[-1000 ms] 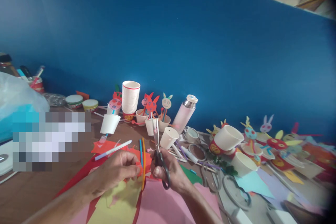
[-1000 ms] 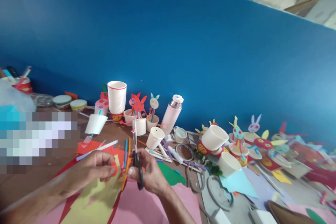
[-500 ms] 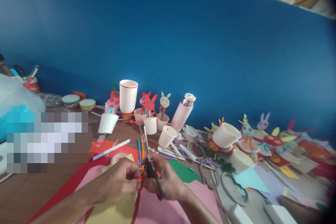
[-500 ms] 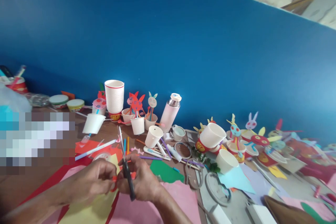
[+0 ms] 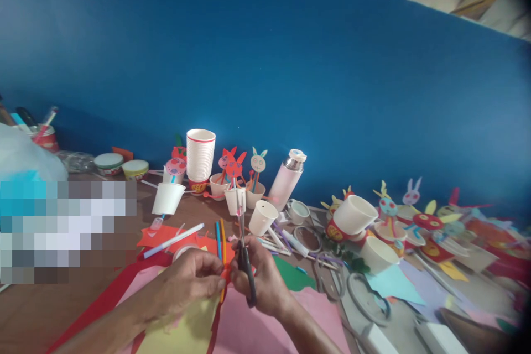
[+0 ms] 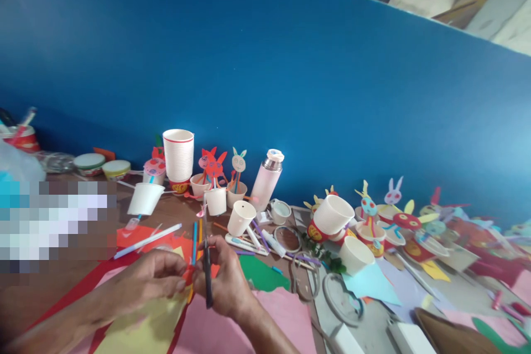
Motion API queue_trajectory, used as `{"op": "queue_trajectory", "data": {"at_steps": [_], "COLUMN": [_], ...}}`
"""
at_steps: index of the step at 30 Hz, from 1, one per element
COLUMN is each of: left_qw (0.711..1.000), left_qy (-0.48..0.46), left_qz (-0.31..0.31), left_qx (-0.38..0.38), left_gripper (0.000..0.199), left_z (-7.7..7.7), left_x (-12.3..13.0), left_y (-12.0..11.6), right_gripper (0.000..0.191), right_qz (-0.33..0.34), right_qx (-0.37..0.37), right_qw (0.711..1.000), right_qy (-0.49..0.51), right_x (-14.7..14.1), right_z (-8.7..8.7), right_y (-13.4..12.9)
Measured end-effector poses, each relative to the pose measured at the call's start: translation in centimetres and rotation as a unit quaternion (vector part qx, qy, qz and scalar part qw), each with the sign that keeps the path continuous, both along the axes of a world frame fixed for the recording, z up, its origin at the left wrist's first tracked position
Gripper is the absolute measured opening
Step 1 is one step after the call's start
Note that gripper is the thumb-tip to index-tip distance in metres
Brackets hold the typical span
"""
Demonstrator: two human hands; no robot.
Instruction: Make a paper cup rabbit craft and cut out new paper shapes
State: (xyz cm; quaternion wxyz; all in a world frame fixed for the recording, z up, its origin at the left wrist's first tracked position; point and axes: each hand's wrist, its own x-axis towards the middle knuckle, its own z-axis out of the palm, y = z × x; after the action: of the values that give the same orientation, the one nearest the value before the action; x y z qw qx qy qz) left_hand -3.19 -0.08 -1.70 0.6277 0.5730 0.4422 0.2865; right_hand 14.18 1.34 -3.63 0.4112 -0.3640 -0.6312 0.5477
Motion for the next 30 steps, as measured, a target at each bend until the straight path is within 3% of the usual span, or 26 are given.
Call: {"op": "queue_trajectory", "data": {"at_steps": [6,12,19,30], "left_qw": [0.992,0.984,0.981,0.973], "left_qy": [-0.068,-0.098,-0.097,-0.105], "left_qz": [0.1,0.142,0.168,0.206], "left_qx": [-0.035,-0.038,-0.003,-0.012], "left_gripper": [0.024,0.027,0.023,0.019], "left_z": [-0.8,-1.5,-0.7,-1.1], "left_x": [1.1,1.8,1.9,2.2], "left_y": [0.2,0.0,-0.4,-0.7], "right_gripper": [0.032,0.035,0.034,0.03], "right_qz": [-0.076,-0.095,-0.122,-0.164], "right_qx": [-0.027,-0.039,-0.038,-0.01], "right_qw": [0.994,0.986,0.981,0.978], "right_qy": [0.072,0.129,0.143,0.128], "right_x": [-0.5,-1.2,-1.8,-2.7], "right_z": [0.0,-0.4,0.1,0.8], "right_y": [0.0,-0.4,-1.0,-1.9]}}
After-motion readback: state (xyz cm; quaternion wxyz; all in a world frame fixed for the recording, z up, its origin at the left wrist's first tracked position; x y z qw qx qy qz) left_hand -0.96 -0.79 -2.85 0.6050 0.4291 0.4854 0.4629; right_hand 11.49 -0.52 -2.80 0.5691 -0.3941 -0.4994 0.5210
